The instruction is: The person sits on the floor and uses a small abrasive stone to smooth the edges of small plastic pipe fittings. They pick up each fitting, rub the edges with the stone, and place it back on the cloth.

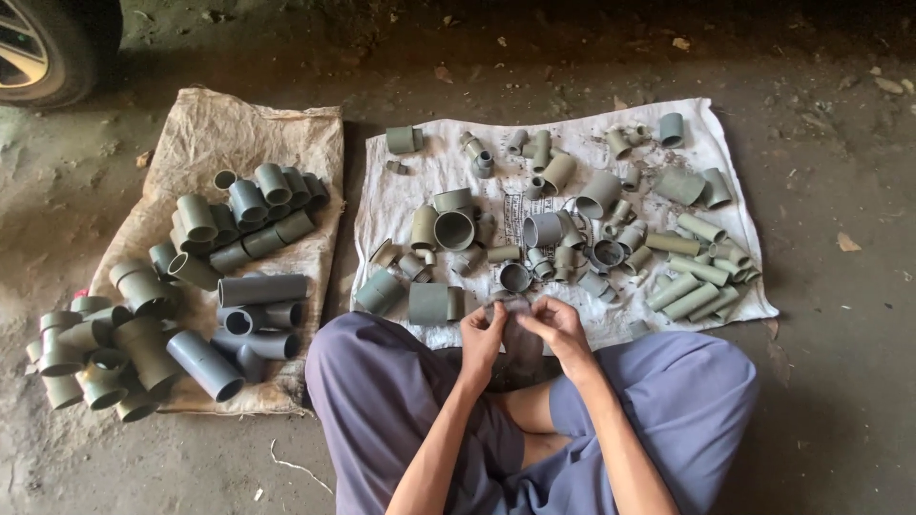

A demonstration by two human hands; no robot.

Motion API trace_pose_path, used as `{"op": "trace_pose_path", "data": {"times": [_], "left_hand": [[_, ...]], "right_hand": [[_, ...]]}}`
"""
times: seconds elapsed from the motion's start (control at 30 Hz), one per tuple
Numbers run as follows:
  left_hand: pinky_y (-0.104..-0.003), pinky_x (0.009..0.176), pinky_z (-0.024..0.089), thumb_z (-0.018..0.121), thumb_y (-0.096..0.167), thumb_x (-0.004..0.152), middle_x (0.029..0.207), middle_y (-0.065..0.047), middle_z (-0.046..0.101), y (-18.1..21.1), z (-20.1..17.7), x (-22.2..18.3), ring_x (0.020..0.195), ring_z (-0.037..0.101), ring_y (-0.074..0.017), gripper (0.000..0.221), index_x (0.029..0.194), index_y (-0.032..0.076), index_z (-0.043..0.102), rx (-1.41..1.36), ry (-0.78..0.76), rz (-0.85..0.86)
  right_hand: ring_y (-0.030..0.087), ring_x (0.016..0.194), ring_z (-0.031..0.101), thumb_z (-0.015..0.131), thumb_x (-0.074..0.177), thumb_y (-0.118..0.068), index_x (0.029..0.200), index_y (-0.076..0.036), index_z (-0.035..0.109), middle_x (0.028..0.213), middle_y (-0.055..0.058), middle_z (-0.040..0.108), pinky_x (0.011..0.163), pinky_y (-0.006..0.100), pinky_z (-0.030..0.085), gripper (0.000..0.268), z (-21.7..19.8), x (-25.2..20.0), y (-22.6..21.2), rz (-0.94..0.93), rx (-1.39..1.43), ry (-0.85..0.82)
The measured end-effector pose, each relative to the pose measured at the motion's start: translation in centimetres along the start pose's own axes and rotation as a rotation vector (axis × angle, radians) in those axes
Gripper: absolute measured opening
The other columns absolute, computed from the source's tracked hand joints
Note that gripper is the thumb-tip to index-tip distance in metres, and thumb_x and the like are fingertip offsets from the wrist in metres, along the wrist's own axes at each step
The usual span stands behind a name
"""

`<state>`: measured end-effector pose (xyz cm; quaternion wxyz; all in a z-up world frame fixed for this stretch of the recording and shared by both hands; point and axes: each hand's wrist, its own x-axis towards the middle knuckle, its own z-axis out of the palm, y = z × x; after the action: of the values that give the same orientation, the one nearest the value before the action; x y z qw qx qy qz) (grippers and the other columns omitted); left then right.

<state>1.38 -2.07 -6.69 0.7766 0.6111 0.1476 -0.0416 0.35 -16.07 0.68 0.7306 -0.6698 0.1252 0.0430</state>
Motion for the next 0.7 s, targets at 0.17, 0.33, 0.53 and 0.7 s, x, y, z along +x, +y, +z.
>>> {"op": "trace_pose_path", "data": {"times": [0.17,0.33,0.53,0.7], "left_hand": [[-0.027,0.074,0.052,0.084,0.017,0.085,0.079,0.001,0.068,2.4,0.3,-1.1,0.074,0.059,-0.0084,0.017,0.096,0.011,0.072,-0.040,-0.270,-0.043],[-0.031,0.075,0.053,0.084,0.020,0.090,0.078,-0.004,0.070,3.9,0.6,-1.9,0.076,0.063,-0.0107,0.018,0.093,0.008,0.071,-0.040,-0.346,-0.028],[-0.029,0.074,0.054,0.063,0.024,0.105,0.079,-0.004,0.072,2.0,-0.9,0.2,0.073,0.065,-0.0114,0.016,0.104,0.010,0.072,-0.138,-0.177,-0.036],[-0.037,0.078,0.056,0.079,0.026,0.093,0.091,-0.009,0.073,5.8,-0.6,-1.9,0.080,0.064,-0.0162,0.035,0.122,0.011,0.067,-0.142,-0.205,-0.148]], "right_hand": [[0.005,0.078,0.060,0.082,0.088,-0.008,0.083,-0.011,0.060,0.079,-0.004,0.064,0.076,0.021,0.049,0.023,-1.4,1.1,1.8,-0.056,0.234,0.197],[0.006,0.078,0.057,0.078,0.091,-0.005,0.085,-0.010,0.059,0.077,-0.003,0.062,0.077,0.021,0.046,0.020,-2.3,0.8,0.0,-0.062,0.370,0.232],[0.010,0.087,0.065,0.087,0.076,0.003,0.111,-0.007,0.064,0.092,0.002,0.067,0.083,0.026,0.054,0.043,-0.8,-0.9,-5.0,-0.096,0.211,0.152],[0.012,0.093,0.067,0.084,0.079,0.003,0.110,-0.007,0.069,0.101,0.005,0.072,0.084,0.027,0.057,0.035,-1.8,0.3,-2.6,-0.159,0.059,0.249]]}}
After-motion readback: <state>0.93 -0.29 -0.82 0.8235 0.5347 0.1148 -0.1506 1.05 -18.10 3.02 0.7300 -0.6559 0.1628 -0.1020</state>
